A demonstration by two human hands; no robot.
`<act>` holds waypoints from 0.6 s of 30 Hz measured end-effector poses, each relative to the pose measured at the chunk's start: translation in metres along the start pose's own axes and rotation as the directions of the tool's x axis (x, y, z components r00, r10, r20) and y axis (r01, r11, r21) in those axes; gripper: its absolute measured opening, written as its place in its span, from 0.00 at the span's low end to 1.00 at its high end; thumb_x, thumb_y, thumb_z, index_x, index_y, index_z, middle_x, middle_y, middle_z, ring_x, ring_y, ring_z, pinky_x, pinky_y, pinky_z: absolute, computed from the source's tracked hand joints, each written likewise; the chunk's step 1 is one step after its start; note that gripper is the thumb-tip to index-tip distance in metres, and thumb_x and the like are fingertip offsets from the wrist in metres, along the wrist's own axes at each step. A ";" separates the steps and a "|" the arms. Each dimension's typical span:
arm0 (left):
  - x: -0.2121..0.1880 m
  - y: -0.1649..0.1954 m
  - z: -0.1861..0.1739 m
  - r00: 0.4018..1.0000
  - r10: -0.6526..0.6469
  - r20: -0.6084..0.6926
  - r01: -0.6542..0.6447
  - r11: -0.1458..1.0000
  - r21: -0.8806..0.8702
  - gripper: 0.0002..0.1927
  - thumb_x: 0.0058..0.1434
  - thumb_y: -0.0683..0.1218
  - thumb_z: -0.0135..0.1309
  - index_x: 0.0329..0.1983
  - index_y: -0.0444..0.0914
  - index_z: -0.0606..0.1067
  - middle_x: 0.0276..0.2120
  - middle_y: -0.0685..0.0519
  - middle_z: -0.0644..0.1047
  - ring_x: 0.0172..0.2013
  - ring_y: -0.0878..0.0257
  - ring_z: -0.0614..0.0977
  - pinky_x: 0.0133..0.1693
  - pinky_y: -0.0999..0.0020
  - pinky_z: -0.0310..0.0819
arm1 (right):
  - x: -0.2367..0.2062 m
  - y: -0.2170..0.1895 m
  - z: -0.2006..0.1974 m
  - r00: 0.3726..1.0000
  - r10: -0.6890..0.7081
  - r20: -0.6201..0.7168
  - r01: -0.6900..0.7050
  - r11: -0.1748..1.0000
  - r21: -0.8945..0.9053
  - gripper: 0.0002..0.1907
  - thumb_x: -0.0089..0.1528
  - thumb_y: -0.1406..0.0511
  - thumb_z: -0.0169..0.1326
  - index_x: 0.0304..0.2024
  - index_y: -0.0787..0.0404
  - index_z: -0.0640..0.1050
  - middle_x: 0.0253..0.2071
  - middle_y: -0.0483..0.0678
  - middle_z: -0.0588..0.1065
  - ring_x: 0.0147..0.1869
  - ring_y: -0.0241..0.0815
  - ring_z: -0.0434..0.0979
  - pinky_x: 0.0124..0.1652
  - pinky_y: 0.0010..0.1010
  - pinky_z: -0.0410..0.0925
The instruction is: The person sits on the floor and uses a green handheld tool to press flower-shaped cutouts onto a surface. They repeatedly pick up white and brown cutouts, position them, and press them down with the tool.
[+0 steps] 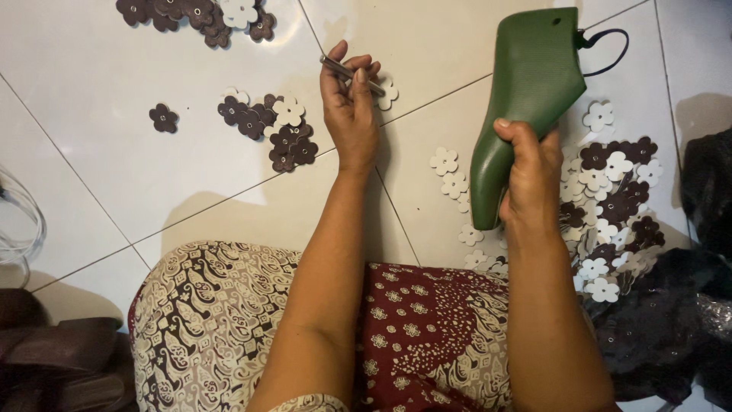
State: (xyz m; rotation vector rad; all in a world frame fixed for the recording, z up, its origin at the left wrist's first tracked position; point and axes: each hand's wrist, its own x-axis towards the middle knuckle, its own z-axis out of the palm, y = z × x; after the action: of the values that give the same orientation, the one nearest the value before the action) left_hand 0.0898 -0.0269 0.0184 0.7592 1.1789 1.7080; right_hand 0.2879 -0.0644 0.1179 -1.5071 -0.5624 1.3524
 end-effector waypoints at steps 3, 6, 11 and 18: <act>-0.001 -0.001 0.000 1.000 0.011 0.006 -0.011 1.000 0.020 0.22 0.78 0.40 0.45 0.72 0.35 0.60 0.53 0.49 0.76 0.55 0.60 0.82 0.59 0.65 0.78 | 0.000 -0.001 0.001 1.000 -0.011 0.006 0.011 1.000 -0.007 0.29 0.59 0.66 0.56 0.62 0.65 0.67 0.49 0.49 0.72 0.50 0.39 0.74 0.50 0.30 0.72; -0.003 -0.001 0.001 1.000 0.017 0.006 -0.017 0.996 0.084 0.22 0.78 0.41 0.45 0.72 0.36 0.60 0.52 0.50 0.77 0.54 0.61 0.82 0.57 0.66 0.79 | -0.001 -0.002 0.000 1.000 0.005 -0.006 -0.005 1.000 -0.027 0.31 0.58 0.66 0.57 0.63 0.65 0.66 0.49 0.49 0.72 0.52 0.39 0.75 0.51 0.30 0.73; -0.007 -0.002 0.001 0.998 0.045 0.034 -0.051 0.976 0.213 0.20 0.78 0.39 0.46 0.71 0.39 0.64 0.51 0.52 0.79 0.54 0.63 0.83 0.55 0.68 0.79 | -0.005 -0.004 0.005 0.999 -0.043 -0.006 0.042 0.996 -0.075 0.33 0.57 0.67 0.59 0.64 0.67 0.66 0.50 0.50 0.72 0.52 0.40 0.75 0.51 0.30 0.72; -0.015 0.000 0.008 0.984 0.118 0.130 -0.160 0.909 0.386 0.18 0.75 0.36 0.48 0.66 0.42 0.70 0.53 0.53 0.79 0.55 0.64 0.83 0.57 0.69 0.80 | -0.020 -0.005 0.004 0.907 -0.364 0.212 0.419 0.828 -0.373 0.33 0.59 0.68 0.64 0.64 0.69 0.68 0.54 0.52 0.76 0.54 0.44 0.78 0.56 0.34 0.73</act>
State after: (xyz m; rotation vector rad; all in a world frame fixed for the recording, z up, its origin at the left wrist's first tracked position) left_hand 0.1030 -0.0375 0.0215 1.1901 1.4464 1.5361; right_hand 0.2805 -0.0779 0.1315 -1.5211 -1.2388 1.0494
